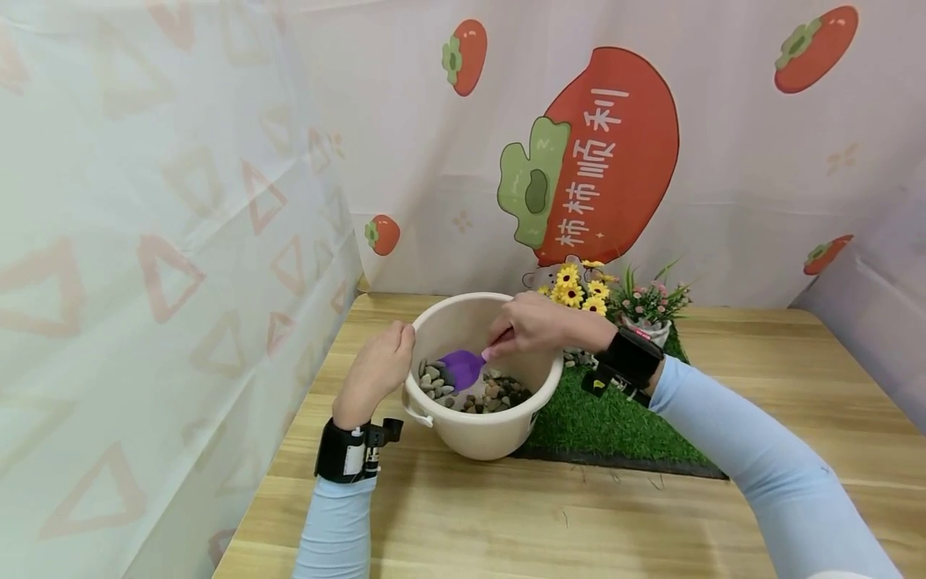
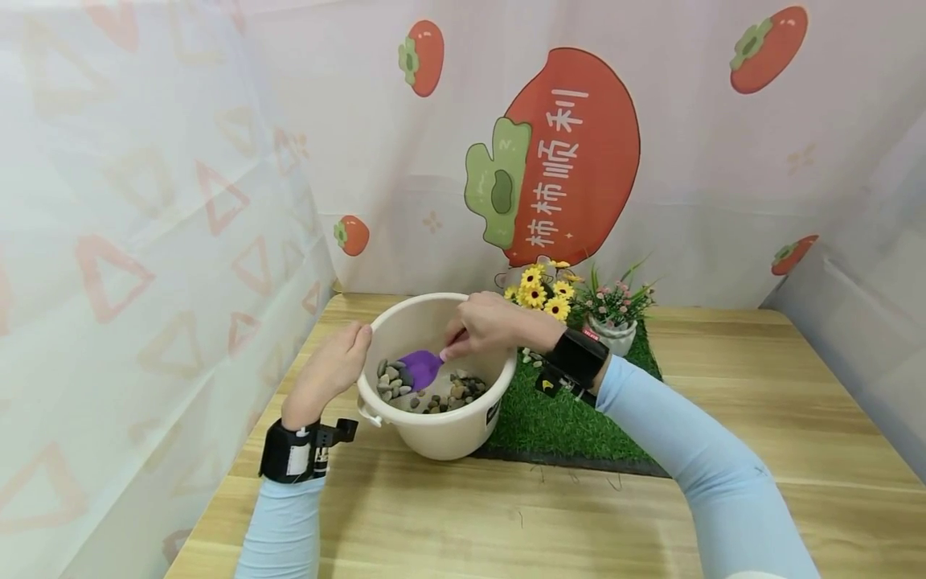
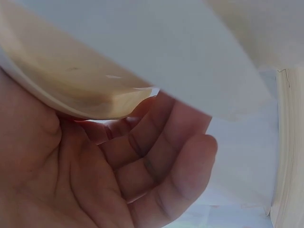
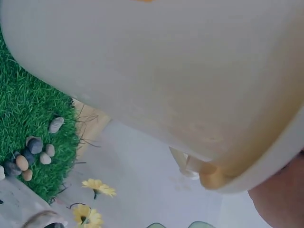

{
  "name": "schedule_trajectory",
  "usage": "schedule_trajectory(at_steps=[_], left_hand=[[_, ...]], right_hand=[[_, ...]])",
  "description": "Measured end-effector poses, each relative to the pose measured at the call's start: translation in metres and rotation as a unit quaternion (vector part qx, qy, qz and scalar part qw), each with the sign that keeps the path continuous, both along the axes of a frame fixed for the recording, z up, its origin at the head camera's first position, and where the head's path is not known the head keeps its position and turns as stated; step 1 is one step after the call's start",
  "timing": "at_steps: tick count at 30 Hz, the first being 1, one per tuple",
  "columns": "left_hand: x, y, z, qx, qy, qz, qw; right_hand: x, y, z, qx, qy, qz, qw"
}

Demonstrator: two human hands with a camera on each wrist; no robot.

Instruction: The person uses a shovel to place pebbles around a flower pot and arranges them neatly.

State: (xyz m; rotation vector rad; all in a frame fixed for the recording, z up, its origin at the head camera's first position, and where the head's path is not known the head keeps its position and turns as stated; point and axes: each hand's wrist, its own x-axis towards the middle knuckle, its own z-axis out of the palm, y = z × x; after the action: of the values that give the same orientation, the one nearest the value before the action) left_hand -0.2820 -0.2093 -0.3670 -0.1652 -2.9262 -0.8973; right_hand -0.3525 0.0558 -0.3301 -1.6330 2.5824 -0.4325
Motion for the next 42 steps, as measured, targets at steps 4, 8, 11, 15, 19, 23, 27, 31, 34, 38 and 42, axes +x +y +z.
schedule_trajectory(at_steps=[4,8,11,15,19,23,27,31,34,38,42], left_hand=[[0.000,-0.001,-0.001,0.000,0.002,0.004,1.0000],[0.000,-0.001,-0.001,-0.001,0.005,0.004,1.0000],[0.000,-0.001,-0.002,0.001,0.007,0.003,1.0000],[0.000,0.000,-0.002,0.006,0.004,0.003,1.0000],[0.000,0.000,-0.001,0.007,0.003,0.002,1.0000],[-0.001,-0.001,-0.001,0.005,0.008,-0.001,1.0000],[-0.001,-0.001,-0.002,0.006,0.010,-0.002,0.9999],[-0.001,-0.001,-0.002,0.008,0.012,-0.003,0.9999],[-0.001,-0.001,-0.003,0.008,0.012,-0.003,0.9999],[-0.001,-0.001,-0.003,0.007,0.011,-0.002,0.9999],[-0.001,0.000,-0.003,0.007,0.010,-0.004,0.9999]], right_hand=[[0.004,0.003,0.000,-0.018,0.028,-0.005,0.999],[0.009,0.005,0.001,-0.032,0.042,-0.007,0.999],[0.011,0.009,-0.001,-0.049,0.056,-0.023,0.997],[0.012,0.013,-0.003,-0.072,0.086,-0.052,0.992],[0.014,0.015,-0.006,-0.082,0.112,-0.053,0.989],[0.017,0.018,-0.007,-0.097,0.123,-0.050,0.986],[0.020,0.025,-0.006,-0.117,0.121,-0.052,0.984],[0.022,0.032,-0.003,-0.137,0.116,-0.049,0.982],[0.023,0.035,0.000,-0.143,0.113,-0.047,0.982],[0.025,0.038,0.004,-0.140,0.113,-0.046,0.983],[0.028,0.042,0.008,-0.136,0.109,-0.055,0.983]])
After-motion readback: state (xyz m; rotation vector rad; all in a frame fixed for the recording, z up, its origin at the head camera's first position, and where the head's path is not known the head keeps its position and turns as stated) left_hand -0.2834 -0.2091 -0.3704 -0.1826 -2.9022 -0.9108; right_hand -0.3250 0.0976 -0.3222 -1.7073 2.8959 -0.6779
